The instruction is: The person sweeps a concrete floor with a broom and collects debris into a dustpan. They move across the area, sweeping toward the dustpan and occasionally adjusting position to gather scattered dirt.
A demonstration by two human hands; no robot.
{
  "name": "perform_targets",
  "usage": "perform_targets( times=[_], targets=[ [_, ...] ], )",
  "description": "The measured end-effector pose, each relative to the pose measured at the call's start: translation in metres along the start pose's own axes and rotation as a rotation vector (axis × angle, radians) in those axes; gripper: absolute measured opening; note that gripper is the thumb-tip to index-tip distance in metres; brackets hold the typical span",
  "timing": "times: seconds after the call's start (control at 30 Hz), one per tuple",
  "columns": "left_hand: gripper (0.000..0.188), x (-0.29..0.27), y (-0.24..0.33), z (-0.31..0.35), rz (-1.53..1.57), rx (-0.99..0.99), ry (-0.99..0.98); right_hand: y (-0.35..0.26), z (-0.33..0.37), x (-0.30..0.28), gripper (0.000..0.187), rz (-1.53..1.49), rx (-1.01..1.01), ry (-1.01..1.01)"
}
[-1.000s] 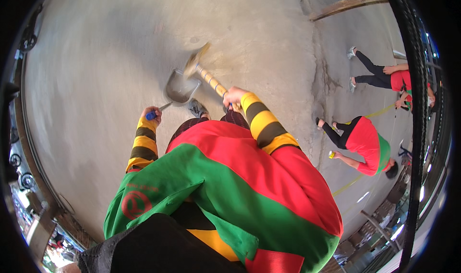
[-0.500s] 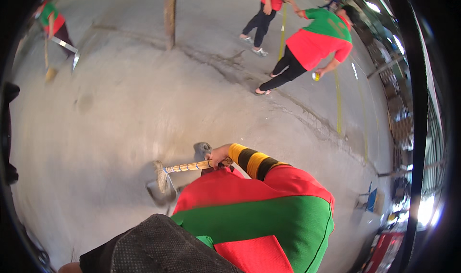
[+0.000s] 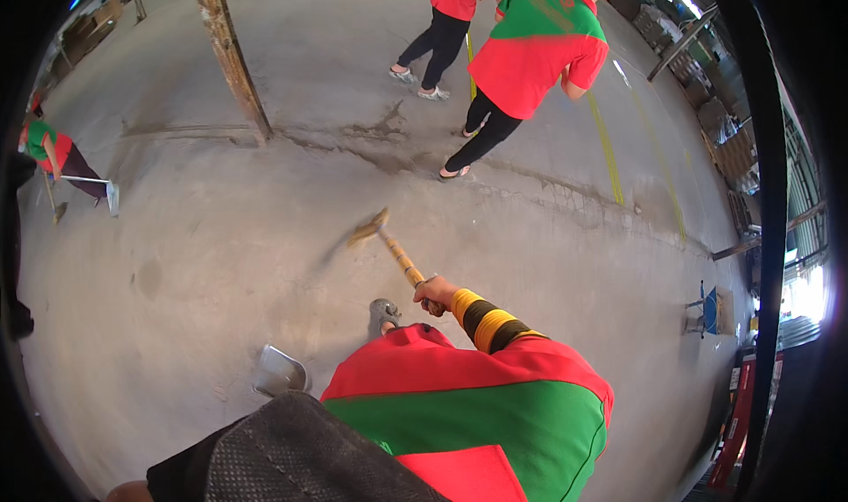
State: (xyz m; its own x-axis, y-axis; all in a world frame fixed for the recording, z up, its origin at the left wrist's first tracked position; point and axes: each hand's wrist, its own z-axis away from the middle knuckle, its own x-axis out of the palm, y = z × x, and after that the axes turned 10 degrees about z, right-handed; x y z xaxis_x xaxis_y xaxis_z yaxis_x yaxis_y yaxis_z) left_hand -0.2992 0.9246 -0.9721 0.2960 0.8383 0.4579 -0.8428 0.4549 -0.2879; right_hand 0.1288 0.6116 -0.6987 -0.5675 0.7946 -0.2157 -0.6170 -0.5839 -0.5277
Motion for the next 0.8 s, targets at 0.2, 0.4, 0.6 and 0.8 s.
perform_targets(
  times=[0.2, 0.4, 0.6, 0.8],
  targets=[
    [0.018, 0.038, -0.032, -0.104, -0.045, -0.02, -0.067, 0.054, -0.024, -0.046, 0.015, -0.167, 0.028, 0.214],
    [0.012, 0.077, -0.109, -0.169, -0.049, -0.204, -0.27, 0.12, -0.036, -0.076, 0.016, -0.34, 0.168, 0.294],
    [0.011, 0.084, -0.153, -0.183, 0.046, -0.308, -0.369, 0.144, -0.068, -0.074, 0.017, -0.637, 0.334, 0.221],
    [0.016, 0.096, -0.173, -0.218, -0.008, -0.486, -0.281, 0.137, -0.104, -0.065, 0.019, -0.558, 0.353, 0.224]
  ],
)
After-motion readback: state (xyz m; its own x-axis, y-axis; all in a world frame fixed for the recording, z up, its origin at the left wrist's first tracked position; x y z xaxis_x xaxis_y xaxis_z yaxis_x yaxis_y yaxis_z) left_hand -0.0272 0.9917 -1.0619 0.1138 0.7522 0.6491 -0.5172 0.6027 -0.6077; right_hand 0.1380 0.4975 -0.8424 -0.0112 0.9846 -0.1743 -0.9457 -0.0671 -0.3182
